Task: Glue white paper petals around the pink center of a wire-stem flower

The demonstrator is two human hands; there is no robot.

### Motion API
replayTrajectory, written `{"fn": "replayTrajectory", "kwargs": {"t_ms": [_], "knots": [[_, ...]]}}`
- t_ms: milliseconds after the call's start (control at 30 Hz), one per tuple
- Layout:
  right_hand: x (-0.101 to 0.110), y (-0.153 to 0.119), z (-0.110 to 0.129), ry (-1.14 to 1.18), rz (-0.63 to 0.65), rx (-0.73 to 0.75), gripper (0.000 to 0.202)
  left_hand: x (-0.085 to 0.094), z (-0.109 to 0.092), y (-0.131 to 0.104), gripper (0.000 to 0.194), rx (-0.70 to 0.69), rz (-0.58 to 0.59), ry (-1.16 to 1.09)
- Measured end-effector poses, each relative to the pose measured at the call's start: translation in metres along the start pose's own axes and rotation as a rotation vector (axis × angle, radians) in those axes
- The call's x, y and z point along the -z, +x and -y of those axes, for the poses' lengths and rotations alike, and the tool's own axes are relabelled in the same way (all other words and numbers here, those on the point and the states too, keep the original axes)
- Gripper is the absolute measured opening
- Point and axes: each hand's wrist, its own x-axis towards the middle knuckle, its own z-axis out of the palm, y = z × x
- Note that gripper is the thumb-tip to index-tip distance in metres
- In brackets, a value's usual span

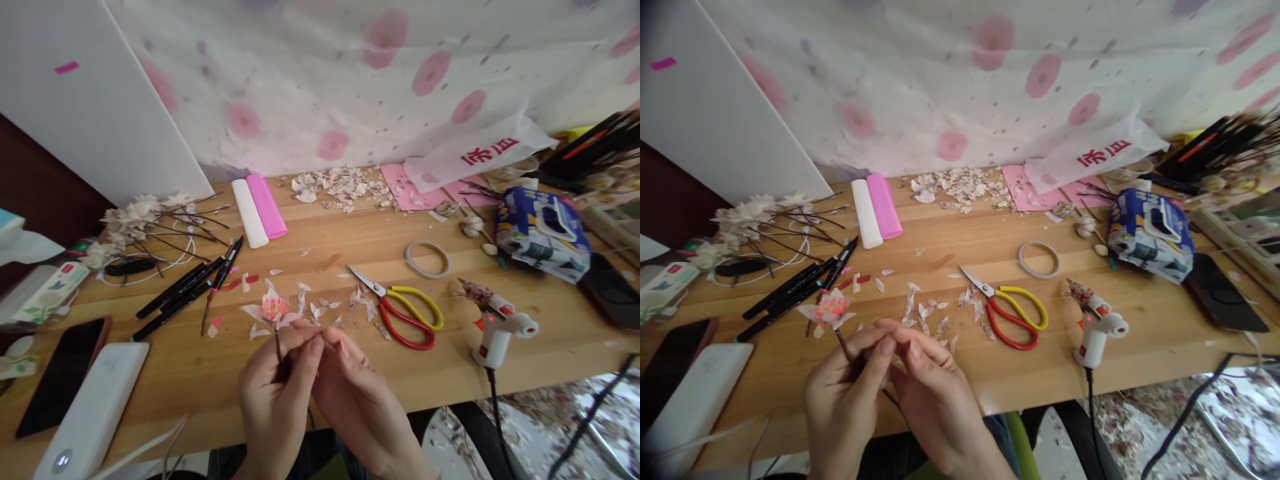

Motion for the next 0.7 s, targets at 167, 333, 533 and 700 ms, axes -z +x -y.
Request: {"fn": "replayTrajectory", "kwargs": {"t_ms": [167, 333, 533, 700], "knots": [[0.003, -0.001, 0.001, -0.016, -0.009, 0.041, 0.018, -0.005, -0.004, -0.001, 0.015, 0.029, -0.006, 0.032], [0.005, 0.0, 0.003, 0.0, 0.047, 0.048, 0.013, -0.004, 0.001, -0.004, 0.013, 0.222, -0.025, -0.172], [0.008, 0.002, 0.007, 0.032, 0.034, 0.066, 0.013, 0.001, -0.003, 0.002, 0.034, 0.502, 0.113, -0.507], [0.008, 0.002, 0.008, 0.15, 0.077, 0.064, 0.013, 0.0, -0.011, 0.007, 0.038, 0.578, 0.15, -0.624]]}}
